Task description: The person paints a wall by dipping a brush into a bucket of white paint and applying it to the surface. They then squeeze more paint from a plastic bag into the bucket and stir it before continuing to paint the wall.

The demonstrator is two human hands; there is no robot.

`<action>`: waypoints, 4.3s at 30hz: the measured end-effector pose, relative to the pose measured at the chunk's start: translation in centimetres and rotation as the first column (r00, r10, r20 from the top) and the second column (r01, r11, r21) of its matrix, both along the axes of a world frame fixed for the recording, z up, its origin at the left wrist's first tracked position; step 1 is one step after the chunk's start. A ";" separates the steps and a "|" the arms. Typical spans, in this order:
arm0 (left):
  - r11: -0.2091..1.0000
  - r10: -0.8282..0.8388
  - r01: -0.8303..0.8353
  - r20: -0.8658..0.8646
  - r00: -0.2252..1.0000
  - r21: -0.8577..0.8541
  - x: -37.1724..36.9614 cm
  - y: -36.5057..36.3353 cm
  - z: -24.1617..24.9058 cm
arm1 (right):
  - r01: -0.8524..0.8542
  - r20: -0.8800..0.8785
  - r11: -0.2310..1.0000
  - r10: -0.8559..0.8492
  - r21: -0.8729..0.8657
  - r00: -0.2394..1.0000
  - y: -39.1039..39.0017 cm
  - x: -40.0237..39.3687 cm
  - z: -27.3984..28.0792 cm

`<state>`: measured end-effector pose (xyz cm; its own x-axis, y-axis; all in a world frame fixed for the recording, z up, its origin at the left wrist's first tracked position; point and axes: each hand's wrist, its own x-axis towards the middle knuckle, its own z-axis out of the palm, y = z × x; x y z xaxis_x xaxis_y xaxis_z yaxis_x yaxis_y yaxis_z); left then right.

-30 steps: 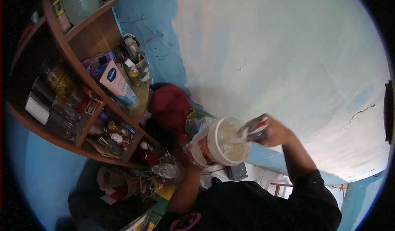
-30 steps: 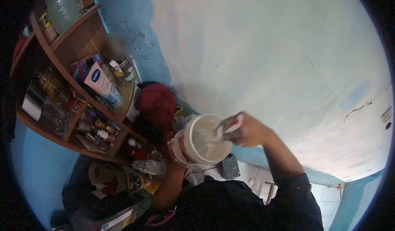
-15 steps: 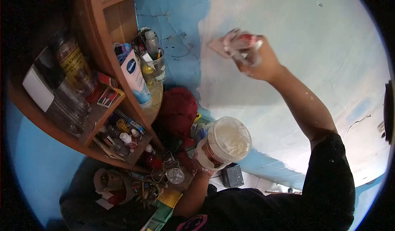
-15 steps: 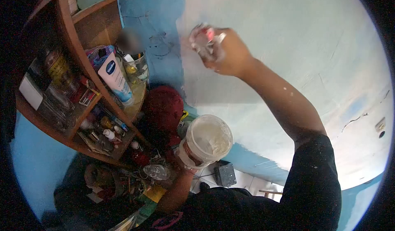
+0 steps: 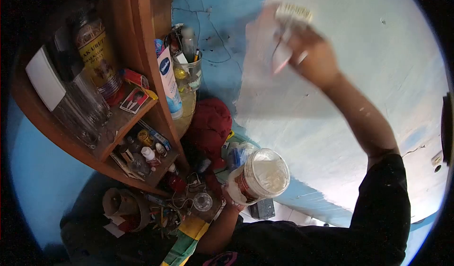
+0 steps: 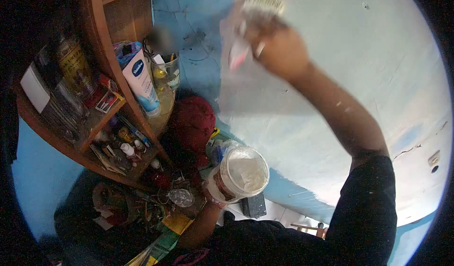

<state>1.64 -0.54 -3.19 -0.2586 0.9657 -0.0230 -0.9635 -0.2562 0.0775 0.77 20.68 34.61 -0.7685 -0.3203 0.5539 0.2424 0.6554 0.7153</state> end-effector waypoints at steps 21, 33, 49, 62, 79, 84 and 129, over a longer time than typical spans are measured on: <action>0.987 0.030 -0.025 -0.030 0.999 0.156 0.7 -2.0 1.4 | -0.113 -0.318 0.992 0.089 -0.057 0.944 -3.4 -1.6 9.1; 0.982 -0.012 0.007 0.024 1.000 0.190 0.8 -3.0 -1.8 | 0.467 0.676 0.770 -0.064 -0.435 0.734 -2.5 0.3 -15.9; 1.000 -0.005 0.006 -0.038 0.999 0.017 1.1 -1.9 -3.5 | 0.255 0.252 0.965 -0.234 -0.055 0.939 -1.3 2.7 -11.7; 0.982 -0.052 0.027 0.130 0.990 0.187 1.3 -2.0 -3.1 | -0.035 -0.193 0.930 -0.038 -0.365 0.980 -2.5 5.7 3.3; 0.986 -0.079 0.066 0.076 0.994 0.154 1.8 -2.9 -3.0 | 0.182 0.260 0.845 -0.053 -0.503 0.964 -1.7 3.7 -0.9; 0.976 -0.036 0.014 0.096 0.995 0.217 2.3 -2.2 -2.2 | -0.001 -0.411 0.980 -0.083 -0.199 0.908 -4.0 4.3 7.5; 0.987 -0.018 0.014 0.023 1.000 0.157 2.0 -2.0 -3.2 | -0.007 -0.354 1.000 0.007 0.002 0.935 -2.6 1.1 9.3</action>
